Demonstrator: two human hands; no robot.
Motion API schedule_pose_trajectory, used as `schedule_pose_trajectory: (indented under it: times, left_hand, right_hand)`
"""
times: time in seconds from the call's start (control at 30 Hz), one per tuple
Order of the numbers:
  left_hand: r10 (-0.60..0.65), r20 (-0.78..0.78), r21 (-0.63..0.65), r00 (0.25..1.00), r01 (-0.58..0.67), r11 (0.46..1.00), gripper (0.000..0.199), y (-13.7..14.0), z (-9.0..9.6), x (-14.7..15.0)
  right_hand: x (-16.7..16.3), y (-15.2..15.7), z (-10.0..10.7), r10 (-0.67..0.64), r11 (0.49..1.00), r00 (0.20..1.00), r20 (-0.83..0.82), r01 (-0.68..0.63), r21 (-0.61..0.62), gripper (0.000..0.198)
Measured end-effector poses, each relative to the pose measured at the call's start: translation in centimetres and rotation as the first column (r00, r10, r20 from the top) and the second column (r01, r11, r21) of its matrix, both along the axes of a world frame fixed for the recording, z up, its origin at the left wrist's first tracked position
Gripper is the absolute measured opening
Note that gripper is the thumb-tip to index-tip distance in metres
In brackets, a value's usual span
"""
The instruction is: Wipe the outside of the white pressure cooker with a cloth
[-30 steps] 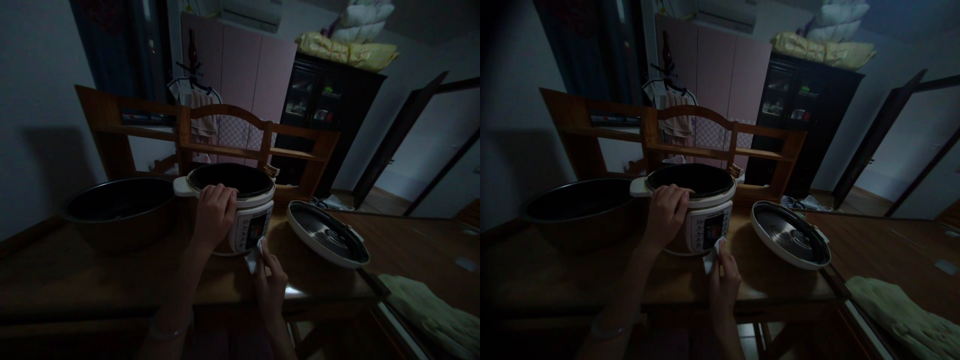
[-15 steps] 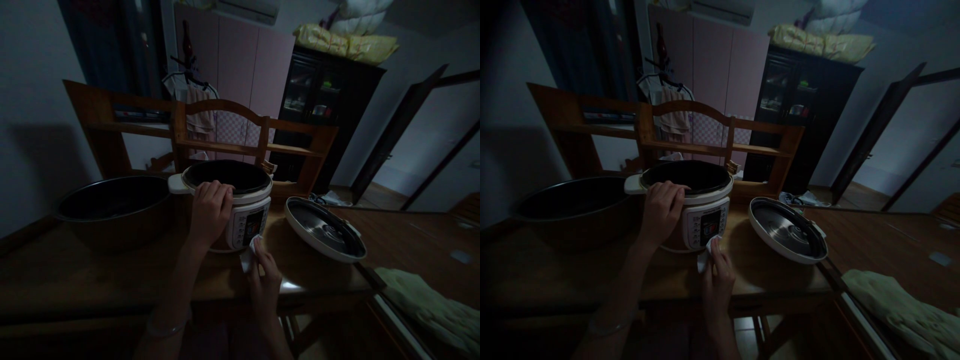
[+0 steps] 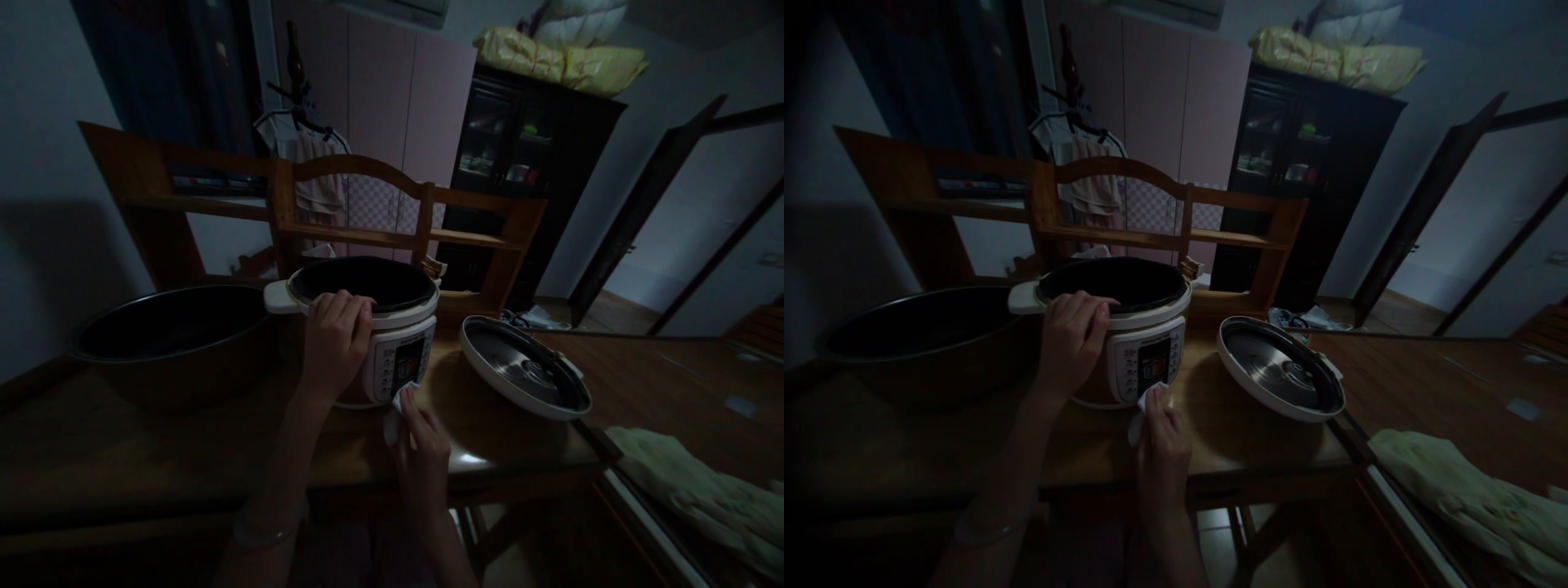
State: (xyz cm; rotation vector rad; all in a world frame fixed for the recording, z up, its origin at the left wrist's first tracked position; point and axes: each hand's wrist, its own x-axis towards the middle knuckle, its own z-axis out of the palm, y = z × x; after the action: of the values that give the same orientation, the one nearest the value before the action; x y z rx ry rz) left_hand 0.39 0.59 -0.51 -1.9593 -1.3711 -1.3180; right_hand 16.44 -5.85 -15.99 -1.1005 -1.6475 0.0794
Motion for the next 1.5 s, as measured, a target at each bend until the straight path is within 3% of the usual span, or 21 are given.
schedule_pose_trajectory:
  times: [0.3,0.67,1.17,1.5]
  left_hand:
    - [0.003,0.0,0.014,1.0,-0.003,1.0,0.034,0.2,-0.1,0.0]
    - [0.001,0.007,0.009,1.0,-0.001,1.0,0.034,0.2,-0.2,0.0]
    - [0.006,0.001,0.025,1.0,-0.006,1.0,0.034,0.4,-0.2,0.0]
    - [0.01,-0.001,0.022,1.0,-0.01,1.0,0.035,0.4,-0.3,0.0]
  right_hand:
    - [0.2,0.1,-0.1,-0.008,0.997,0.989,0.147,-0.003,0.072,0.067]
    - [0.9,-0.1,0.6,0.01,0.999,0.961,0.277,-0.024,0.049,0.064]
    - [0.8,-0.2,0.6,-0.005,0.997,0.937,0.35,-0.023,0.075,0.066]
    - [1.0,-0.2,0.9,0.012,0.994,0.929,0.369,-0.053,0.099,0.055]
